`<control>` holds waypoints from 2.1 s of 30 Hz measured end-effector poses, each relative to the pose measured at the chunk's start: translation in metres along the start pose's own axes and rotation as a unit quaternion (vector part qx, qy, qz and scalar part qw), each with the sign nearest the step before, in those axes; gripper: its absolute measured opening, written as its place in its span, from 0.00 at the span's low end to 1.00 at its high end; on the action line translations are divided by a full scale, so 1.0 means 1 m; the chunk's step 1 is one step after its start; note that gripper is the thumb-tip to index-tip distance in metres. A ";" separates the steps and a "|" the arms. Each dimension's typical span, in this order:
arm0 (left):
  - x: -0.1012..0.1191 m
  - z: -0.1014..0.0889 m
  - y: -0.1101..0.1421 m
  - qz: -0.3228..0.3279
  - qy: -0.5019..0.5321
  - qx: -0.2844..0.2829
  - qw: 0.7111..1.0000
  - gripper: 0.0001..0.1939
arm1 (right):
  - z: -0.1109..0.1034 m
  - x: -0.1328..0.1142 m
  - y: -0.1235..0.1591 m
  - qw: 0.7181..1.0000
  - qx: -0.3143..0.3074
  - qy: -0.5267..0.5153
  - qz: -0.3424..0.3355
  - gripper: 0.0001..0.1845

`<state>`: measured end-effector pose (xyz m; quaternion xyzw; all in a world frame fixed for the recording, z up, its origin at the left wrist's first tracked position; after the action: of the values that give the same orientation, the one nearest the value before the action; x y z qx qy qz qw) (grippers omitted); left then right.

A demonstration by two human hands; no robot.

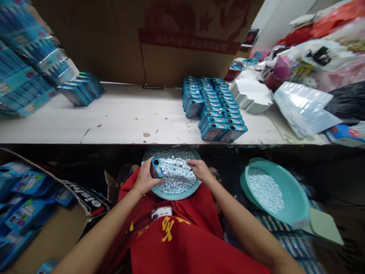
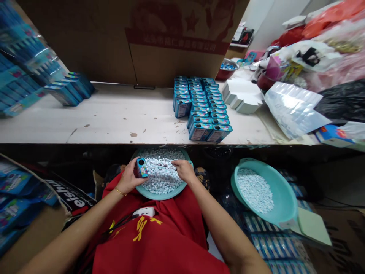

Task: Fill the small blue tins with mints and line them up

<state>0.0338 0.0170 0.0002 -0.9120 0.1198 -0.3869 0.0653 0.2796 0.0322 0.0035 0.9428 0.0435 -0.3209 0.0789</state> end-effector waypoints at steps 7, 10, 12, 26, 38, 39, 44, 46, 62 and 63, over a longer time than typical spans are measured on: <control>0.015 0.005 -0.004 0.052 -0.046 -0.021 0.997 0.44 | -0.049 -0.076 -0.004 0.972 -0.073 0.217 -0.055 0.16; 0.019 0.008 -0.002 0.059 -0.054 -0.025 0.996 0.44 | -0.050 -0.110 -0.006 0.944 -0.091 0.311 -0.071 0.15; 0.022 0.010 0.000 0.063 -0.052 -0.028 0.996 0.44 | -0.046 -0.132 -0.005 0.935 -0.096 0.327 -0.098 0.15; -0.009 0.004 -0.001 -0.010 0.015 0.010 1.000 0.43 | -0.019 0.003 0.022 0.938 -0.093 0.332 0.038 0.18; -0.013 -0.002 0.003 -0.047 0.066 0.017 0.997 0.43 | 0.036 0.015 0.003 0.996 -0.018 0.088 0.027 0.19; -0.012 -0.002 0.003 -0.040 0.058 0.019 0.997 0.43 | 0.027 0.012 0.003 0.996 -0.018 0.083 0.015 0.19; -0.004 0.001 -0.001 0.005 0.014 0.020 1.000 0.43 | -0.018 -0.029 0.002 0.994 -0.023 0.086 -0.063 0.19; 0.001 0.002 -0.002 0.021 -0.003 0.012 1.000 0.43 | -0.032 -0.051 0.001 0.987 -0.049 0.132 -0.073 0.18; 0.009 0.006 0.000 0.028 -0.013 0.022 0.999 0.44 | -0.064 -0.142 0.006 0.918 -0.076 0.367 -0.133 0.16; 0.006 0.005 0.000 0.022 -0.006 0.024 0.999 0.44 | -0.068 -0.127 0.009 0.917 -0.072 0.374 -0.117 0.16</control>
<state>0.0414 0.0153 0.0012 -0.9095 0.1302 -0.3828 0.0965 0.2215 0.0315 0.1356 0.9739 0.2032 0.0519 0.0865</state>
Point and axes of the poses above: each hand's wrist, its own y-axis away from the middle knuckle, its own z-axis out of the palm, x = y × z, the point moved 2 cm from there along -y, towards the middle knuckle, and after that the axes turned 3 degrees about x, right-handed, at the moved point
